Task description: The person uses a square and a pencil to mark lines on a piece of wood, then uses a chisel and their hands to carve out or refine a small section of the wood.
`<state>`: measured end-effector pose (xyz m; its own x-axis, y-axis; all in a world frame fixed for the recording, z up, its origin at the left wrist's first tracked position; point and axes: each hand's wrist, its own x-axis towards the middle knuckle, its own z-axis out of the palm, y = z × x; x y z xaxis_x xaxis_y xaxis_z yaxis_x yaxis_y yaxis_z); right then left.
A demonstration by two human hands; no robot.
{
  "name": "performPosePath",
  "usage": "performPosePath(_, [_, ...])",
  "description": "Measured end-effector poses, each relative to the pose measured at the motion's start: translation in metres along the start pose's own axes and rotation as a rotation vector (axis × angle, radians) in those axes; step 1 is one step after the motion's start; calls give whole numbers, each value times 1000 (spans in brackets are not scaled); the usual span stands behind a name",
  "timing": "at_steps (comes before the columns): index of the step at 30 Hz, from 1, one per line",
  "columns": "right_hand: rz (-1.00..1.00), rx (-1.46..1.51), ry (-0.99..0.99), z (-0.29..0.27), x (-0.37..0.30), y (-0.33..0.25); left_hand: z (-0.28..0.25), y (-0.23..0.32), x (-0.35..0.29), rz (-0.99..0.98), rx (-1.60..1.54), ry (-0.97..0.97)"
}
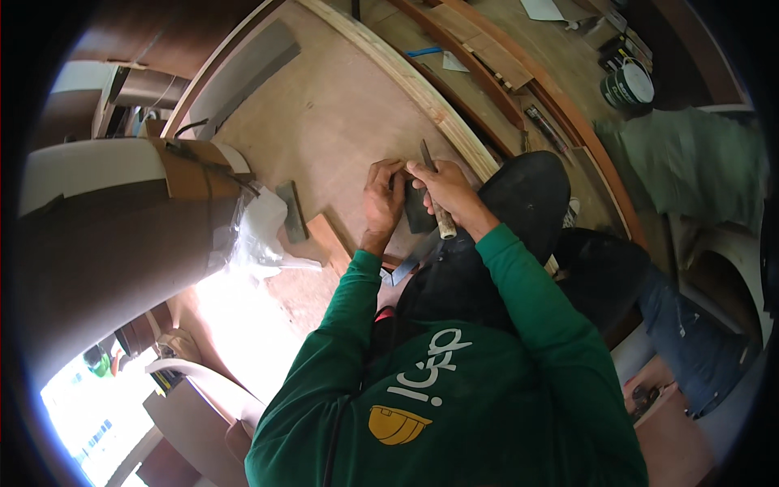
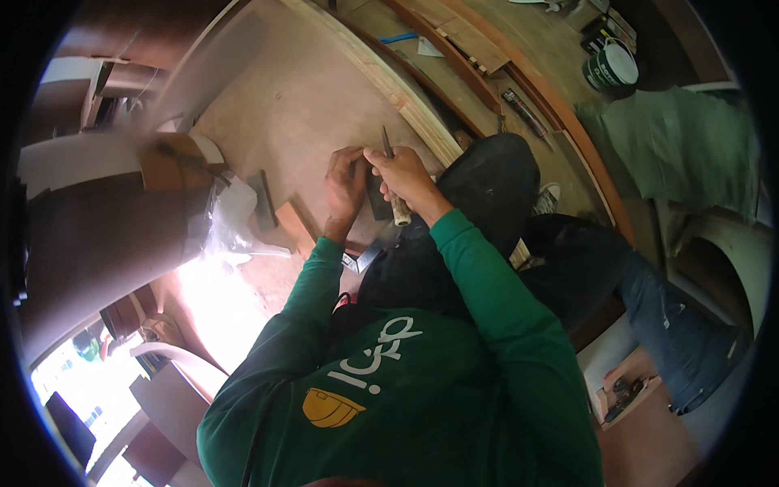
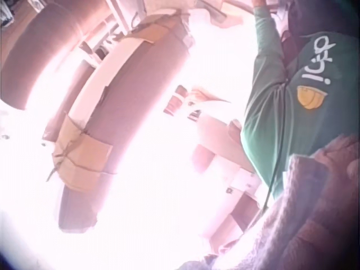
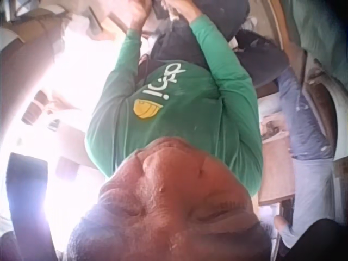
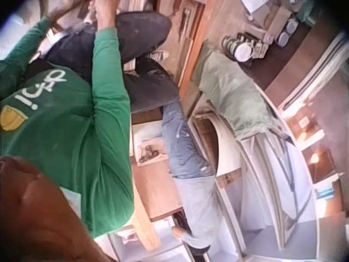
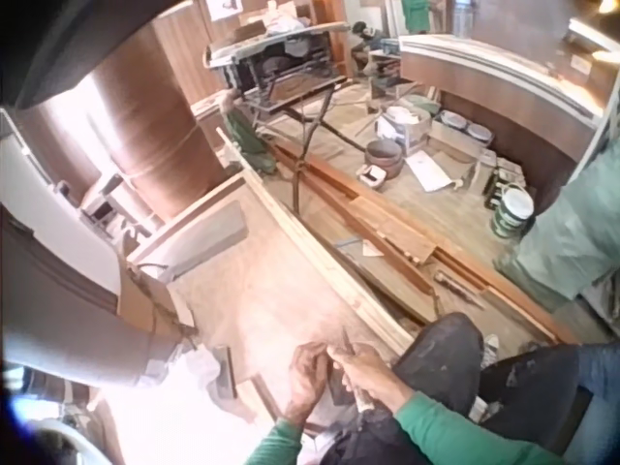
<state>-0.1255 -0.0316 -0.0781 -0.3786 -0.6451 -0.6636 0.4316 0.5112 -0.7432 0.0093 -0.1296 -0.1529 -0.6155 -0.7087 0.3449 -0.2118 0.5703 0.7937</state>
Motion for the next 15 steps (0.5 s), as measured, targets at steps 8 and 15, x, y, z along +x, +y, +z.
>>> performPosePath(8, [-54, -317, 232, 11, -3, -9, -1, 18, -4, -296, -262, -33])
performPosePath(15, [-494, -879, 346, 29, -19, -17, -27, 38, -12, -1201, -1313, -111])
